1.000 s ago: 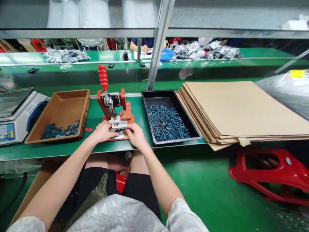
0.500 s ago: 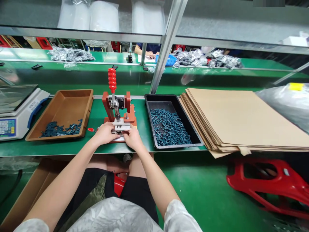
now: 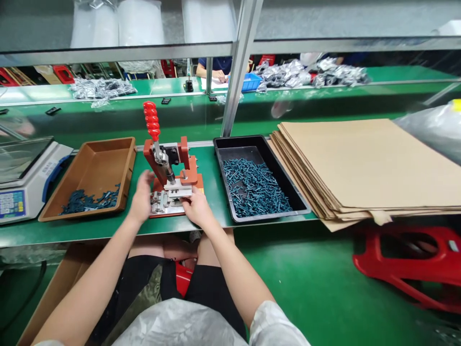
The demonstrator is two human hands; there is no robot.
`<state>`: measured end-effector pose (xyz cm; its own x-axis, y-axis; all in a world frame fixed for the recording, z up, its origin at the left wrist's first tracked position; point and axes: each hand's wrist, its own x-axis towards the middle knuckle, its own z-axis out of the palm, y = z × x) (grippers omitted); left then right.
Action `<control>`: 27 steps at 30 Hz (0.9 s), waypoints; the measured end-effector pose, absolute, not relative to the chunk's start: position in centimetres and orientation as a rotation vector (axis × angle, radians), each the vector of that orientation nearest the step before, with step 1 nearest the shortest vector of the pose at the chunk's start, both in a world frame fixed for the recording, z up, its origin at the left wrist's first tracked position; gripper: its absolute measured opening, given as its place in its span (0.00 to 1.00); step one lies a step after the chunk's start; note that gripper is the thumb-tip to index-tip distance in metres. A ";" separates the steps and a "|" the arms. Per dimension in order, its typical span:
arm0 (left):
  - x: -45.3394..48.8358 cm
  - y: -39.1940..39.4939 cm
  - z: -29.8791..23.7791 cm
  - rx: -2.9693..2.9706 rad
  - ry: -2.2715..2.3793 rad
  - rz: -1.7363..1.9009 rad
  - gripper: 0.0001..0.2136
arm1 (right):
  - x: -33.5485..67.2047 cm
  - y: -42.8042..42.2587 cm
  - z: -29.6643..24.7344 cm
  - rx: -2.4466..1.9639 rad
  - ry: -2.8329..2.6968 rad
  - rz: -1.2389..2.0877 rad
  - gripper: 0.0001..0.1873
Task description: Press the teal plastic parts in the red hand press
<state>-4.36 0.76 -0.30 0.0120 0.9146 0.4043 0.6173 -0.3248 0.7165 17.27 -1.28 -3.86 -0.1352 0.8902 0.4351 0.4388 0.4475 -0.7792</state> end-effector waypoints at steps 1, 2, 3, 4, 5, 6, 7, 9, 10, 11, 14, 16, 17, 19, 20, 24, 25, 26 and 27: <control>-3.4 0.9 -0.5 2.053 1.579 1.119 0.31 | 17.4 -1.2 -3.9 -1.131 -1.729 0.623 0.16; -2.7 0.9 -0.6 2.139 1.593 1.032 0.33 | 17.6 -1.0 -4.1 -1.128 -1.697 0.659 0.15; -2.1 0.8 -0.6 2.200 1.600 0.970 0.34 | 17.8 -0.8 -4.2 -1.140 -1.658 0.708 0.15; -1.9 0.7 -0.6 2.229 1.591 0.934 0.35 | 18.1 -0.6 -4.3 -1.160 -1.621 0.771 0.15; -1.9 0.7 -0.5 2.230 1.564 0.916 0.35 | 18.3 -0.3 -4.4 -1.180 -1.595 0.843 0.16; -2.1 0.6 -0.3 2.208 1.531 0.910 0.34 | 18.4 0.0 -4.4 -1.194 -1.578 0.914 0.16; -2.4 0.6 0.0 2.157 1.515 0.924 0.34 | 18.5 0.3 -4.5 -1.198 -1.572 0.979 0.16; -2.8 0.8 1.0 2.009 1.543 1.049 0.33 | 18.6 0.8 -4.3 -1.178 -1.573 1.069 0.17; -2.8 0.9 1.8 1.940 1.563 1.161 0.32 | 18.5 0.9 -4.3 -1.165 -1.565 1.095 0.17; -2.5 1.1 2.9 1.891 1.565 1.296 0.30 | 18.4 1.1 -4.2 -1.153 -1.552 1.116 0.16; -0.3 1.5 7.5 1.856 1.367 1.641 0.26 | 18.1 1.2 -4.0 -1.106 -1.529 1.160 0.16; 1.8 1.6 11.2 1.841 1.149 1.714 0.26 | 18.0 1.1 -3.9 -1.074 -1.519 1.172 0.15; 2.8 1.4 12.9 1.829 1.054 1.717 0.27 | 18.0 1.0 -3.8 -1.068 -1.519 1.168 0.14; 4.6 0.6 15.2 1.828 0.948 1.688 0.25 | 18.0 0.9 -3.6 -1.076 -1.528 1.152 0.13; 5.2 0.1 15.6 1.853 0.943 1.669 0.22 | 18.0 0.8 -3.5 -1.088 -1.537 1.141 0.14; 5.7 -2.6 13.4 2.104 0.991 1.767 0.08 | 18.0 0.5 -3.0 -1.128 -1.606 1.084 0.15; 5.5 -2.9 12.5 2.168 0.977 1.808 0.06 | 18.1 0.5 -3.0 -1.140 -1.623 1.067 0.15; 5.2 -3.0 12.0 2.223 0.954 1.832 0.06 | 18.1 0.5 -3.0 -1.152 -1.636 1.054 0.15; 4.9 -2.8 11.7 2.268 0.928 1.823 0.06 | 18.1 0.4 -3.0 -1.163 -1.642 1.047 0.16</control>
